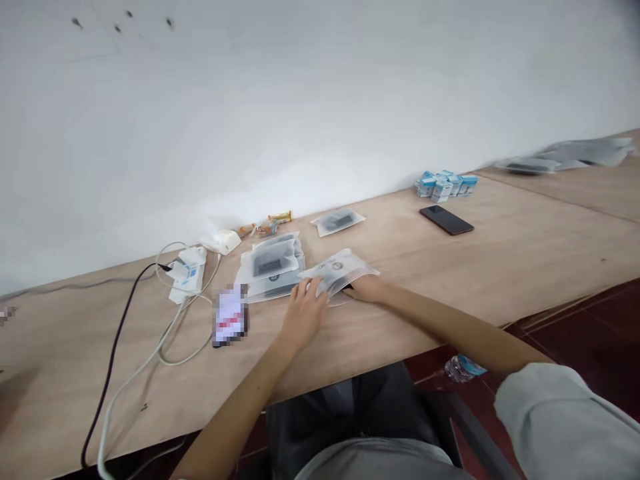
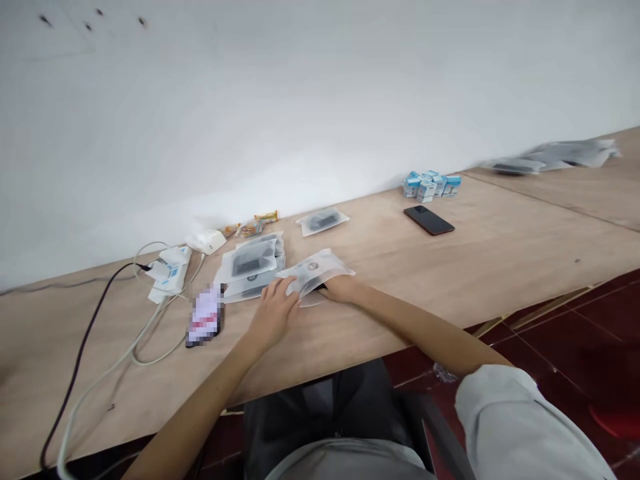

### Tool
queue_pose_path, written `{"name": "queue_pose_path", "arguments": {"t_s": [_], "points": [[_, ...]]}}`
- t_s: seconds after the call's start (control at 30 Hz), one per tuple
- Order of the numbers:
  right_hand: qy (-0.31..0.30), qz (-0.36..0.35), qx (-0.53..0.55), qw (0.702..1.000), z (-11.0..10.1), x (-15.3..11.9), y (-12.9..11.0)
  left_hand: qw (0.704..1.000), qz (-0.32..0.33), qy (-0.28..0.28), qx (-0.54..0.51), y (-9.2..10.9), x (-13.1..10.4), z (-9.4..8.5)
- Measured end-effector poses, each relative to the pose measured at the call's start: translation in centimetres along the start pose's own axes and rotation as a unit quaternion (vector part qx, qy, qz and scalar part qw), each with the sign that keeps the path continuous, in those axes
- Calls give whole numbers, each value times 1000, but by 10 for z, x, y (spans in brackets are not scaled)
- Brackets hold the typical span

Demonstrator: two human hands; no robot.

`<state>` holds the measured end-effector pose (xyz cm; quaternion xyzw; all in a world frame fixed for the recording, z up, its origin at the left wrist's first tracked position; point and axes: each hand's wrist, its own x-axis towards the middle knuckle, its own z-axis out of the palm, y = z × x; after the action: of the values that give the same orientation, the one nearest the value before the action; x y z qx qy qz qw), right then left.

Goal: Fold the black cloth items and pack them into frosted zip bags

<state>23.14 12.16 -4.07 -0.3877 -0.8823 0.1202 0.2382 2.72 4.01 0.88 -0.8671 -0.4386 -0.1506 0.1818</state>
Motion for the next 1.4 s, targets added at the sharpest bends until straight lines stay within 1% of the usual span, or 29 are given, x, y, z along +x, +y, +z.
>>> {"name": "queue_pose_path", "arguments": {"t_s": [0.1,0.17,0.23,0.27,0.33,0.4,0.47,0.63,0.77,0.83,0.9,1.0,1.1,1.2,1.27,1.33,1.4], "points": [[-31,-16,-22,999,-11,-17,-16,1000,-9,1,-10,-2,-6,3],[-50,-41,-47,997,-23,-32,-34,1000,-17,2,-22,-1,-8,3],[-62,-81,-53,993,-37,-46,-50,999,-22,3,-31,-1,-8,2],[-57,-97,-47,993,-44,-52,-56,999,-22,3,-33,-1,-8,1],[-17,-108,-35,993,-56,-61,-62,999,-13,-2,-34,-1,-9,-1],[40,-97,-42,994,-62,-67,-59,1000,4,-13,-28,-1,-10,-1],[63,-90,-65,992,-60,-70,-51,999,28,-27,-16,-1,-12,-1],[19,-64,-89,994,-41,-77,-29,996,68,-51,18,-3,-22,7],[9,-62,-86,994,-35,-81,-25,995,97,-23,29,-5,-24,17],[14,-68,-82,994,-36,-82,-26,994,106,-10,22,-4,-22,17],[29,-72,-76,994,-38,-83,-28,995,104,-2,4,-3,-17,11],[72,-78,-62,992,-46,-81,-32,996,76,20,-50,-5,-8,-7],[126,-98,-37,987,-61,-76,-38,990,30,54,-124,-11,1,-27],[171,-109,-19,979,-78,-68,-43,976,-7,81,-201,-21,5,-42],[179,-102,-21,978,-86,-60,-44,966,-21,91,-242,-28,5,-46],[161,-94,-19,982,-90,-54,-42,958,-33,87,-270,-35,2,-48],[134,-90,-9,987,-89,-48,-38,956,-46,75,-281,-39,-1,-47]]}}
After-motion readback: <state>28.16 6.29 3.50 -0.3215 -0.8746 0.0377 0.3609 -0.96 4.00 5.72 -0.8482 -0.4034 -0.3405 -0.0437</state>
